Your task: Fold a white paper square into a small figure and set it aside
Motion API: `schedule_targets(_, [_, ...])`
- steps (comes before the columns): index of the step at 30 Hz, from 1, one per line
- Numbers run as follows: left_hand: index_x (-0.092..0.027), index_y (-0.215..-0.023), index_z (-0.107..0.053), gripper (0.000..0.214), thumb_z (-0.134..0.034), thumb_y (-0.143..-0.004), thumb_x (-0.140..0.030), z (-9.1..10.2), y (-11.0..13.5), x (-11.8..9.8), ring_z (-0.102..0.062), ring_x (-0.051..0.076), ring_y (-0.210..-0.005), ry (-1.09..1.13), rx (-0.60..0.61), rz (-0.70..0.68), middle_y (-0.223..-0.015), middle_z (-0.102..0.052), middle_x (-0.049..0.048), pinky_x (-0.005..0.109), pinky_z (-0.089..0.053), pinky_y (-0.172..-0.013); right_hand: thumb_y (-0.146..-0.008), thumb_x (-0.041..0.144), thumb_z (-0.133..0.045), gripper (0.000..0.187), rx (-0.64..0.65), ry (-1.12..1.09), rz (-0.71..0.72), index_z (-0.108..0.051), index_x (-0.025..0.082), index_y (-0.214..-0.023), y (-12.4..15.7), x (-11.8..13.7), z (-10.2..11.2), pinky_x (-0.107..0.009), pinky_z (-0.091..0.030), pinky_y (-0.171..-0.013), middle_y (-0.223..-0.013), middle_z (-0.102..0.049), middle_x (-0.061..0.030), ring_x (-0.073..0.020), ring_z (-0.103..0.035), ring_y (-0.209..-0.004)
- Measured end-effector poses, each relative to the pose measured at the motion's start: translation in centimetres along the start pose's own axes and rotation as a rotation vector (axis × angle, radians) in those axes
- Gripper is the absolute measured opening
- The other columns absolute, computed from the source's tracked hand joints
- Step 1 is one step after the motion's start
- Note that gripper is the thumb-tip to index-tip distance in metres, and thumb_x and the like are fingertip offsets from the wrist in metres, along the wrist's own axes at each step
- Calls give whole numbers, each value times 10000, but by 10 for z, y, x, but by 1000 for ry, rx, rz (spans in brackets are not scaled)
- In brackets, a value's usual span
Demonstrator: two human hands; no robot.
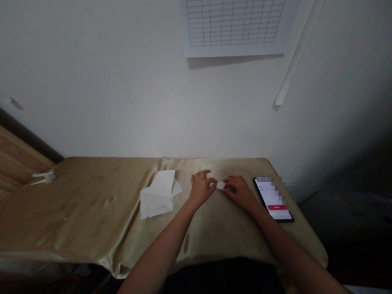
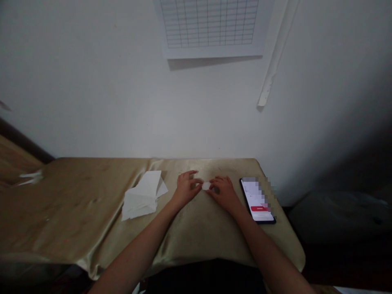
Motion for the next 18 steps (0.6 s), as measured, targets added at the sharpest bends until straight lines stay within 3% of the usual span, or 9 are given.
schedule_targets(4, [-355, -892, -803, 138, -675, -876, -405, 3, 4, -5, -379, 336, -1368, -50, 41, -28, -1461, -536, 4, 711, -75, -1176, -871, 339, -691, 133, -17, 30, 45, -716, 245, -962, 0, 3, 0, -486, -363, -1091, -1209, -693, -72, -254, -563, -1218])
schedule_targets(9, [-372, -932, -804, 192, -635, -897, -456, 2, 6, -6, -376, 349, -1374, -95, 67, -13, -1470, -543, 3, 732, -43, -1171, -941, 266, -568, 153, -21, 65, 50, -713, 257, -990, 1, 1, -4, -542, -323, -1113, -1212, -702, -56, -257, -521, -1271])
schedule_targets(18, [-450, -1159, -728, 279, -659, -889, -446, -5, 8, -1, -373, 384, -1377, -105, 84, -28, -1490, -514, 32, 776, -60, -1132, -915, 232, -597, 169, -30, 26, 3, -745, 257, -992, 0, 3, 0, -421, -430, -989, -1030, -691, -55, -234, -554, -1076])
Point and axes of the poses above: each hand's wrist, its own y-axis away from the middle knuckle, its own z-axis out of the back of the hand, x = y × z, the point moved 1 cm from there along -y, towards the middle knuckle
